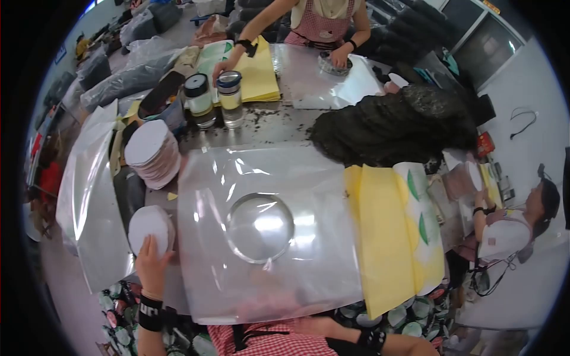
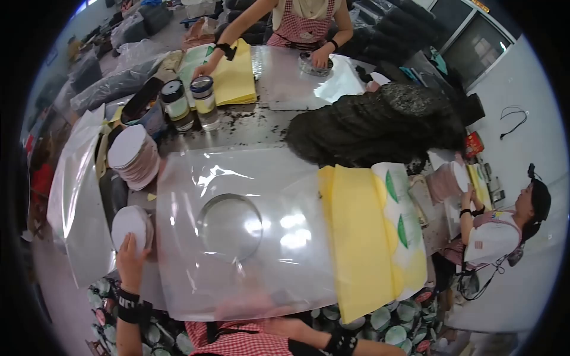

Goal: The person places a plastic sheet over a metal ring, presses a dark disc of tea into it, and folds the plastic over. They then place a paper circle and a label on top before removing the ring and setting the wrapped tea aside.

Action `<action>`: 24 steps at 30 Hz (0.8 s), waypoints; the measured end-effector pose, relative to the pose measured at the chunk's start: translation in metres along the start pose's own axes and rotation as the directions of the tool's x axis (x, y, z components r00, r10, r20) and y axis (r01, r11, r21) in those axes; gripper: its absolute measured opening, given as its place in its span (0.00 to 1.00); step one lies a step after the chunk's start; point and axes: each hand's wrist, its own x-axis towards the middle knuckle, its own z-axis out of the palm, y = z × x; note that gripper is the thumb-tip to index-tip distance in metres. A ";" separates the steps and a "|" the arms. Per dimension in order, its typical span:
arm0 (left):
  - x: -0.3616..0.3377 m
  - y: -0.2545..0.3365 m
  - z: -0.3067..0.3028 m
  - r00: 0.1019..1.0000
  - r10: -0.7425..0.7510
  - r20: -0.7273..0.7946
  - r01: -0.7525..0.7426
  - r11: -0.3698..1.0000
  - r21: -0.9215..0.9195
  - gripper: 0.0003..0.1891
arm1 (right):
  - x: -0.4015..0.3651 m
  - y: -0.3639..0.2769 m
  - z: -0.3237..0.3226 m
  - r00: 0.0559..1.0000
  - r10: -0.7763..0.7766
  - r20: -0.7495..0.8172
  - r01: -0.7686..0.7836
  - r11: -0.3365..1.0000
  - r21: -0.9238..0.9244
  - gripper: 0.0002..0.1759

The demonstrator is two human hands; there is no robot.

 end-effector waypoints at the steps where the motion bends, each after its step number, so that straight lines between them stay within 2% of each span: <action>1: -0.003 -0.010 0.012 1.000 -0.004 -0.004 0.004 1.000 -0.016 0.25 | -0.040 0.001 -0.012 0.996 0.085 0.012 -0.085 0.996 -0.014 0.20; 2: -0.008 -0.018 0.021 1.000 0.029 0.004 -0.029 1.000 -0.003 0.24 | -0.049 -0.043 -0.066 0.985 0.169 0.024 -0.168 0.985 -0.030 0.17; 3: -0.009 -0.020 0.025 0.998 0.067 0.022 -0.067 0.998 0.010 0.23 | 0.008 -0.113 -0.171 0.876 0.420 0.237 -0.266 0.831 -0.488 0.15; 4: -0.012 -0.023 0.026 0.997 0.074 0.034 -0.074 0.997 0.002 0.23 | -0.002 -0.085 -0.205 0.937 0.328 -0.120 -0.344 0.805 -0.483 0.13; 5: -0.012 -0.023 0.023 0.996 0.081 0.028 -0.081 0.997 0.013 0.22 | -0.011 -0.058 -0.240 0.839 0.160 -0.520 -0.411 0.812 -0.414 0.11; 6: -0.009 -0.023 0.024 0.996 0.085 0.010 -0.085 0.996 0.024 0.21 | -0.020 -0.030 -0.275 0.628 -0.007 -0.778 -0.412 0.845 -0.340 0.10; 7: -0.007 -0.023 0.027 0.997 0.082 -0.002 -0.082 0.996 0.021 0.21 | -0.017 0.012 -0.333 0.428 -0.025 -0.904 -0.618 0.721 -0.312 0.08; 8: -0.007 -0.025 0.029 0.994 0.100 -0.034 -0.098 0.994 0.042 0.20 | -0.008 0.041 -0.402 0.300 -0.247 -0.922 -0.581 0.719 -0.381 0.10; 9: -0.010 -0.025 0.029 0.992 0.108 -0.067 -0.103 0.992 0.071 0.18 | 0.000 0.063 -0.460 0.084 -0.212 -0.974 -0.441 0.868 -0.227 0.11; 10: -0.011 -0.022 0.029 0.994 0.083 -0.076 -0.076 0.994 0.084 0.18 | -0.001 0.088 -0.518 -0.138 0.046 -0.989 -0.346 0.934 0.092 0.18; 11: -0.010 -0.022 0.028 0.991 0.100 -0.092 -0.093 0.993 0.074 0.16 | -0.012 0.129 -0.577 -0.259 -0.272 -0.927 -0.632 0.773 -0.050 0.23; 13: -0.013 -0.020 0.022 0.990 0.104 -0.100 -0.095 0.992 0.084 0.15 | -0.023 0.157 -0.648 -0.476 -0.146 -0.867 -0.748 0.585 0.313 0.25; 14: -0.011 -0.016 0.020 0.987 0.098 -0.125 -0.089 0.993 0.073 0.13 | -0.023 0.155 -0.657 -0.493 0.150 -0.857 -0.498 0.759 0.419 0.23; 15: -0.008 -0.013 0.021 0.983 0.096 -0.154 -0.089 0.994 0.057 0.11 | -0.020 0.148 -0.662 -0.409 0.426 -0.807 -0.205 0.819 0.536 0.22; 16: -0.007 -0.012 0.023 0.975 0.094 -0.202 -0.086 0.995 0.051 0.11 | -0.008 0.150 -0.660 -0.472 0.299 -0.829 -0.192 0.883 0.427 0.20; 17: -0.008 -0.011 0.022 0.975 0.091 -0.203 -0.082 0.995 0.053 0.11 | 0.001 0.151 -0.656 -0.469 0.299 -0.831 -0.190 0.885 0.426 0.20; 19: -0.010 -0.007 0.018 0.995 -0.016 -0.096 0.021 0.998 0.053 0.10 | 0.021 0.146 -0.626 -0.343 0.275 -0.898 0.086 0.961 0.261 0.22; 21: -0.007 -0.001 0.011 0.997 -0.031 -0.065 0.032 0.999 0.010 0.11 | 0.050 0.145 -0.563 -0.248 0.262 -0.933 -0.002 0.963 0.271 0.27; 23: -0.001 0.000 0.006 0.999 -0.046 -0.030 0.045 0.999 -0.013 0.12 | 0.071 0.151 -0.506 0.006 0.184 -0.983 -0.157 0.971 0.180 0.31; 24: 0.002 -0.003 0.006 0.996 -0.085 -0.032 0.076 0.976 -0.206 0.12 | 0.073 0.158 -0.496 0.013 0.200 -0.980 -0.150 0.969 0.196 0.31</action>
